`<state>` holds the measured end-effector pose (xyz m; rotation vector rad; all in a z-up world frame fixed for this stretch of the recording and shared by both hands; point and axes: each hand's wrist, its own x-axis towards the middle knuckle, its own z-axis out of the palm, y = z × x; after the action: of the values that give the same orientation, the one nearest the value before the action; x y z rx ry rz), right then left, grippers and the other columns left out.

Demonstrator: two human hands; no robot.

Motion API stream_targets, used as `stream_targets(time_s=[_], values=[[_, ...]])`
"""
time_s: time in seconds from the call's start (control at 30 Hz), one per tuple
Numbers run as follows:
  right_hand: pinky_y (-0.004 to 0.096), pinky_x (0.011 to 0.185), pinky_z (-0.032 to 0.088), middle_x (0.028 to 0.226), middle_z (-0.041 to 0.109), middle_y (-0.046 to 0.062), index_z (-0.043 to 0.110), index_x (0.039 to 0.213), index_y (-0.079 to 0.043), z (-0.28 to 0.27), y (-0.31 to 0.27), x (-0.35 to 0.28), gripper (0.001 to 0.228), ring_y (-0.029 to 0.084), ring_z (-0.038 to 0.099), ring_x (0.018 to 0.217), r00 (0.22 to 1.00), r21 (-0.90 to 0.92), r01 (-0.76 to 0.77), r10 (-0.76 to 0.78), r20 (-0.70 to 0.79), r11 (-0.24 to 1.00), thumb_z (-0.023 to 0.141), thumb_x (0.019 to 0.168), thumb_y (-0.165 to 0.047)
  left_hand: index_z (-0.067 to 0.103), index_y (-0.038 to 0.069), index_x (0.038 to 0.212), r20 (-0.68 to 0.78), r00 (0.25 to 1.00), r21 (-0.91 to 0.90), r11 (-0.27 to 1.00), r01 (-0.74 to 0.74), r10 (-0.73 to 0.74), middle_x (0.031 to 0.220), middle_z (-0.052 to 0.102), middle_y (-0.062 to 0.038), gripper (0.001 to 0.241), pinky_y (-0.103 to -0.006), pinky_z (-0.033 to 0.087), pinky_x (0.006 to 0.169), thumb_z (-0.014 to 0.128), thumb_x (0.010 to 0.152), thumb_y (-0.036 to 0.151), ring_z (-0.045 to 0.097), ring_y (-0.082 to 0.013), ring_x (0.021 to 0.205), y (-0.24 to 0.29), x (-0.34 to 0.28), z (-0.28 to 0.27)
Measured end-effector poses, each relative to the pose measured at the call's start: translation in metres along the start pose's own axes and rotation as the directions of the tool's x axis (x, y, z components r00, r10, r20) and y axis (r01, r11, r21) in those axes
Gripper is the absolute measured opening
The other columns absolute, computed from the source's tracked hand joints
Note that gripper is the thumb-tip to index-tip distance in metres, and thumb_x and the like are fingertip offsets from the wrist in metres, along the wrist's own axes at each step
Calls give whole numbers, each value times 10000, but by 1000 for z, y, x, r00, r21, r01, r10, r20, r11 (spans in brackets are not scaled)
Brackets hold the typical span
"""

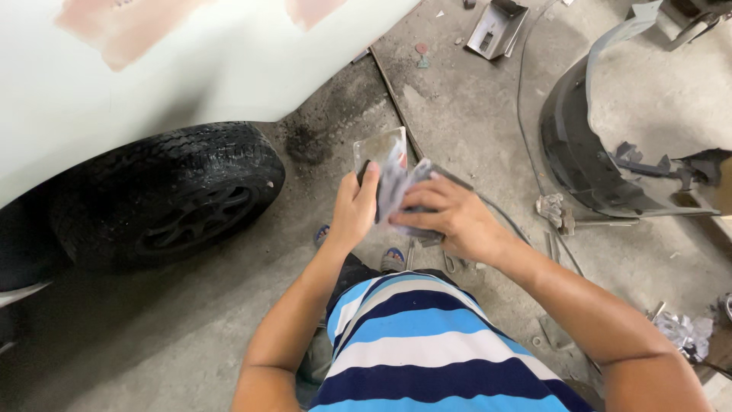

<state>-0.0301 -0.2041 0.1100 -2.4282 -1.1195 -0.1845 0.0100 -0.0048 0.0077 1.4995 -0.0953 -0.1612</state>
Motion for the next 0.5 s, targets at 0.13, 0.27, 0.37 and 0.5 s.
stream_targets(time_s=[0.13,0.27,0.37,0.5], values=[[439,1061,490,1233,666,59,754,1194,-165,2,6,-27,706,311,589,1234,987,-7,-50,50,156,999,730,531,77,659,7,1130,-114,993,-350,936,-47,8,970,720,-72,411,-311,583,665,473,1066,367,691,-140,776,-3,10,-7],[541,1246,391,1327,557,80,680,1313,-181,7,-3,-37,660,299,541,1357,948,262,51,36,-317,964,708,719,105,607,44,1215,-190,910,-708,693,132,-367,1119,682,-76,345,-363,587,829,536,1050,338,690,-191,968,-11,21,7],[565,1289,361,1402,516,82,654,1360,-167,29,-12,-33,700,300,529,1411,886,427,69,142,-442,901,576,785,225,615,37,1196,188,826,-837,353,417,-531,1099,709,-99,386,-384,591,864,499,992,345,716,-234,975,-23,24,31],[454,1131,516,1420,528,82,670,1373,-179,28,8,-33,723,280,565,1329,912,369,-199,309,-269,908,565,775,214,621,14,1210,326,845,-845,270,462,-425,1125,715,-130,392,-404,595,897,510,992,321,726,-241,989,-34,15,30]])
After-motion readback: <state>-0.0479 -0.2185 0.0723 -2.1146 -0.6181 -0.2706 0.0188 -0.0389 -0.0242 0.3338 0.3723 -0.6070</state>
